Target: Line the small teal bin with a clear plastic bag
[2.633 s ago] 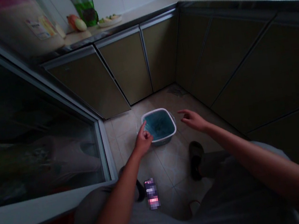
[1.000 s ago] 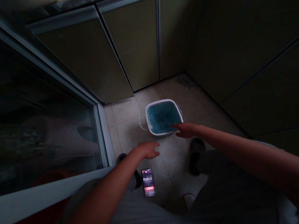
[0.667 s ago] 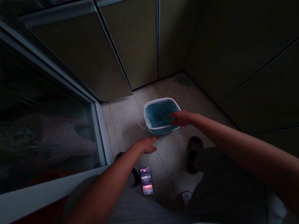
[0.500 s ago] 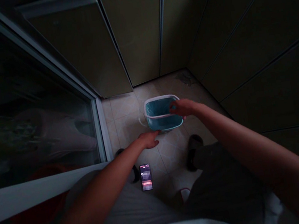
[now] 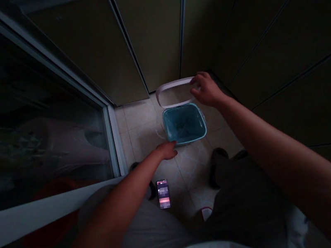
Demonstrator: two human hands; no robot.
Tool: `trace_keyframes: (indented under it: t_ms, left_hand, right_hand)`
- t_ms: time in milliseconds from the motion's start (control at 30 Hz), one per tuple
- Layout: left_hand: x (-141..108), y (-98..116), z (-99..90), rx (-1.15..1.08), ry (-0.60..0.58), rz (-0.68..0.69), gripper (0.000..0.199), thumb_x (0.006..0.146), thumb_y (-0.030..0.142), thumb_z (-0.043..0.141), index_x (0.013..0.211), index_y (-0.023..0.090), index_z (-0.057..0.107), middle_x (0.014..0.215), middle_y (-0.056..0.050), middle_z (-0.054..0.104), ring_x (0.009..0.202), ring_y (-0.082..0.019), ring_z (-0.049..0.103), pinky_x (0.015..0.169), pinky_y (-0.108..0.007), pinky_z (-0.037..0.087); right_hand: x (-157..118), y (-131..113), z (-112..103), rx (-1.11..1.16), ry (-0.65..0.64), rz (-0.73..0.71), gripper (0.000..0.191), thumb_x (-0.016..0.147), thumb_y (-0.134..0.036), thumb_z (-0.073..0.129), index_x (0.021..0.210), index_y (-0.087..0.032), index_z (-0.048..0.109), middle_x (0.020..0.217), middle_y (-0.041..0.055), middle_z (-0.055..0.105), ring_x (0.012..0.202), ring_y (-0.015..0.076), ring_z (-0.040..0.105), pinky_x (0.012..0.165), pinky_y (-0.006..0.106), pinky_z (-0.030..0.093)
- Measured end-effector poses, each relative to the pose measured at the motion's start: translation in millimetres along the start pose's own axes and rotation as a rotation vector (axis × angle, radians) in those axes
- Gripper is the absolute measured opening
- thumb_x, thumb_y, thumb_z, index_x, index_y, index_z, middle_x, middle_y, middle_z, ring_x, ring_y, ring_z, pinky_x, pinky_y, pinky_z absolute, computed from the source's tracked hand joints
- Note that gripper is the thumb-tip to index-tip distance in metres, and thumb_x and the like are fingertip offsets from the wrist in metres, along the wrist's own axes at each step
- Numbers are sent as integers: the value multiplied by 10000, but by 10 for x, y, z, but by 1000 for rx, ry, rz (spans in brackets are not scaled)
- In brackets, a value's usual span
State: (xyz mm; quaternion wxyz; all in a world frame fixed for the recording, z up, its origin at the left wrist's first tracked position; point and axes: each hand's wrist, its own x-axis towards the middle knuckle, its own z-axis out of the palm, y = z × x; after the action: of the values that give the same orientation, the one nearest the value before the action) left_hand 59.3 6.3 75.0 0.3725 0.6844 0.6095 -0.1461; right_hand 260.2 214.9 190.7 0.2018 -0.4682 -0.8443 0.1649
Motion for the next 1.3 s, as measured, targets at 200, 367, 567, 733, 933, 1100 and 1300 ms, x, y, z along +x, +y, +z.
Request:
trace_keyframes:
  t_ms: [200,367,567,733,933,1100,1300]
  left_hand:
    - [-52,-8,-40,-9,8,0,699,946,302,590,1609,142,435,1577,-183,548,1446,-320,545,1157,-403,462]
    - [-57,-23,-51,-13,14,-4,685,937,301,590,1596,168,459,1556,-162,577,1426,-315,566,1150,-400,469]
    - [-59,-116,-41,-15,26,-25,677,931,314,593,1587,184,486,1561,-152,576,1412,-323,577,1130,-407,481]
    - [-16,-245,-160,-222,209,-133,581,911,399,643,1483,300,610,1346,-57,741,1203,-278,703,978,-350,540]
    - [223,-691,-386,-603,657,-473,194,886,344,648,1011,240,754,999,-39,794,930,-204,718,764,-261,490]
    - [429,-1006,-410,-836,680,-590,392,876,345,665,1243,207,652,1040,-73,769,908,-214,714,750,-266,486]
    - [539,-1044,-328,-1040,494,-558,589,913,422,613,1452,217,495,1243,-136,745,986,-244,741,744,-306,537]
  right_hand:
    - [87,314,130,-23,8,73,744,913,-380,658,1596,-170,452,1742,188,127,1526,455,364,1222,613,368]
    - [135,394,151,-42,-16,92,765,907,-379,673,1609,-181,443,1747,190,127,1498,437,425,1200,573,421]
    - [112,291,101,-15,11,156,666,931,-363,615,1557,-164,503,1714,209,213,1453,406,486,1164,554,458]
    - [91,318,94,6,67,104,485,954,-330,550,1408,-172,612,1590,191,412,1356,343,561,1127,519,481]
    - [82,450,151,87,243,263,279,904,-276,554,1100,-164,717,1277,174,639,1126,289,642,1023,439,509]
    - [-129,722,439,144,58,622,206,901,-244,542,982,-182,721,1041,129,729,993,259,674,893,351,523]
    - [-502,971,862,359,-310,934,259,903,-267,562,1100,-180,707,1073,150,719,1026,290,687,796,343,555]
